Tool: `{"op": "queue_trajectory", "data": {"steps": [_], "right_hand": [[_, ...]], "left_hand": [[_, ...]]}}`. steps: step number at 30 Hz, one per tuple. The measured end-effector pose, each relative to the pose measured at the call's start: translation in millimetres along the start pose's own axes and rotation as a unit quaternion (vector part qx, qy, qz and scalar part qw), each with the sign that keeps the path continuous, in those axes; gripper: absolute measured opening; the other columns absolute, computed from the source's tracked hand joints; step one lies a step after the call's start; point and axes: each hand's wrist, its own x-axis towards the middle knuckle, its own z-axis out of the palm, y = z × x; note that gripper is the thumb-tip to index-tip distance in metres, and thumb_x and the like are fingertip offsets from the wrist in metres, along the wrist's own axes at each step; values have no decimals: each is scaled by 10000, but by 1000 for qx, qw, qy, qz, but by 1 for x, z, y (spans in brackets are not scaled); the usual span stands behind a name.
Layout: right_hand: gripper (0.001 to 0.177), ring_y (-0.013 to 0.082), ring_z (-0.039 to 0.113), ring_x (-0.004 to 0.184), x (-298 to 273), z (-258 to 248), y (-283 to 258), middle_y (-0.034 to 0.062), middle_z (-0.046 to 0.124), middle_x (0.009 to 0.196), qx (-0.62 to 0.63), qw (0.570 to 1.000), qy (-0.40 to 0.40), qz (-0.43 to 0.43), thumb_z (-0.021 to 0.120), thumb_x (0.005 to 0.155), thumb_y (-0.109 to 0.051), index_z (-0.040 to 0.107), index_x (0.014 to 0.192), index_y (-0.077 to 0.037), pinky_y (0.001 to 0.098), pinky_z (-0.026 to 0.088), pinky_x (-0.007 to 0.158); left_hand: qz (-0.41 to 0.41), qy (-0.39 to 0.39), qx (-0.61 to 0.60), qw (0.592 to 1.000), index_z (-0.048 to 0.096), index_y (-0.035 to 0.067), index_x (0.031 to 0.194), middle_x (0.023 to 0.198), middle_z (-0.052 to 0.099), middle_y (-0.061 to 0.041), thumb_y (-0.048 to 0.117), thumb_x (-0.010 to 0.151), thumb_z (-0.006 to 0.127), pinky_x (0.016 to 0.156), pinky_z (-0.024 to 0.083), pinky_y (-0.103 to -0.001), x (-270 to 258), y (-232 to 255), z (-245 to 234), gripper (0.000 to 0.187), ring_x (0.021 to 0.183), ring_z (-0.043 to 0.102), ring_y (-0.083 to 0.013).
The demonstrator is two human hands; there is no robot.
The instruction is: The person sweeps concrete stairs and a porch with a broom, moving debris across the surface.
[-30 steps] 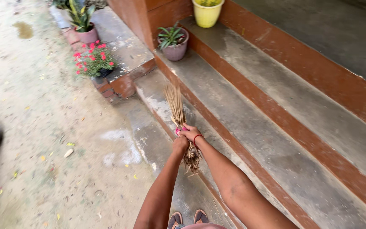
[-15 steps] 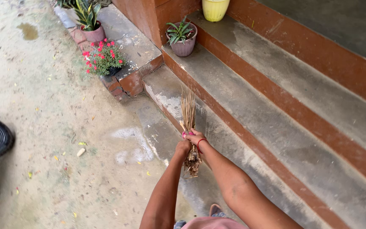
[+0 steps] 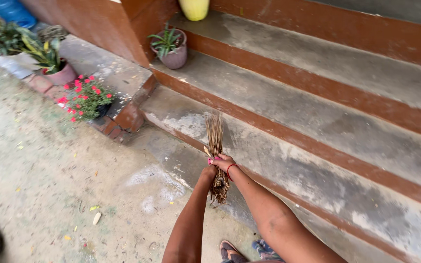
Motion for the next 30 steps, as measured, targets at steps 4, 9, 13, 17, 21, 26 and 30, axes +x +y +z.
{"op": "queue_trajectory", "data": {"steps": [4,9,13,17,21,26,30], "right_hand": [[961,183,651,1211,-13,-22,13,93,675,1367,11,999,29,25,884,719,-296,445,1516,11,294,487,1053],[894,164,657,1186,-33,-63,31,75,691,1343,35,996,76,30,886,730,-280,499,1477,23,290,499,1036],[809,166,684,1135,-56,-102,51,90,714,1289,81,990,111,17,877,751,-230,542,1438,35,287,517,1012],[726,220,720,1060,-83,-136,75,138,752,1225,160,976,132,64,836,750,-221,606,1393,26,341,573,947],[724,188,702,1086,-110,-165,93,124,747,1254,133,969,205,48,890,739,-204,626,1373,23,314,545,975],[676,173,696,1098,-147,-205,118,109,727,1273,93,960,232,122,881,759,-257,654,1365,-59,295,521,1002],[649,199,717,1085,-170,-235,150,135,766,1254,158,944,266,110,880,707,-233,714,1301,-33,312,548,985]], "left_hand": [[-19,-47,-41,998,633,-81,1290,1194,733,-239,452,1004,433,846,582,-452,-3,-1,27,637,1059,740,-323],[-68,-89,-126,986,579,-103,1336,1171,725,-253,463,1039,467,791,583,-456,-11,0,76,649,995,738,-325],[-52,-128,-127,982,602,-75,1309,1114,748,-250,342,1048,414,736,610,-485,-27,-5,122,527,912,760,-328],[-80,-184,-24,979,640,-47,1228,1035,754,-214,416,1070,375,705,598,-458,-42,-6,163,556,818,741,-291],[-94,-212,10,973,670,-16,1187,991,765,-187,395,1061,372,682,600,-453,-63,-12,203,523,780,738,-277],[-98,-223,20,970,652,-30,1205,1015,753,-193,406,1057,377,699,597,-456,-88,-31,245,536,806,735,-283],[-82,-245,33,966,638,-40,1220,1035,744,-198,414,1054,380,712,595,-459,-106,-43,285,548,826,733,-288]]}}
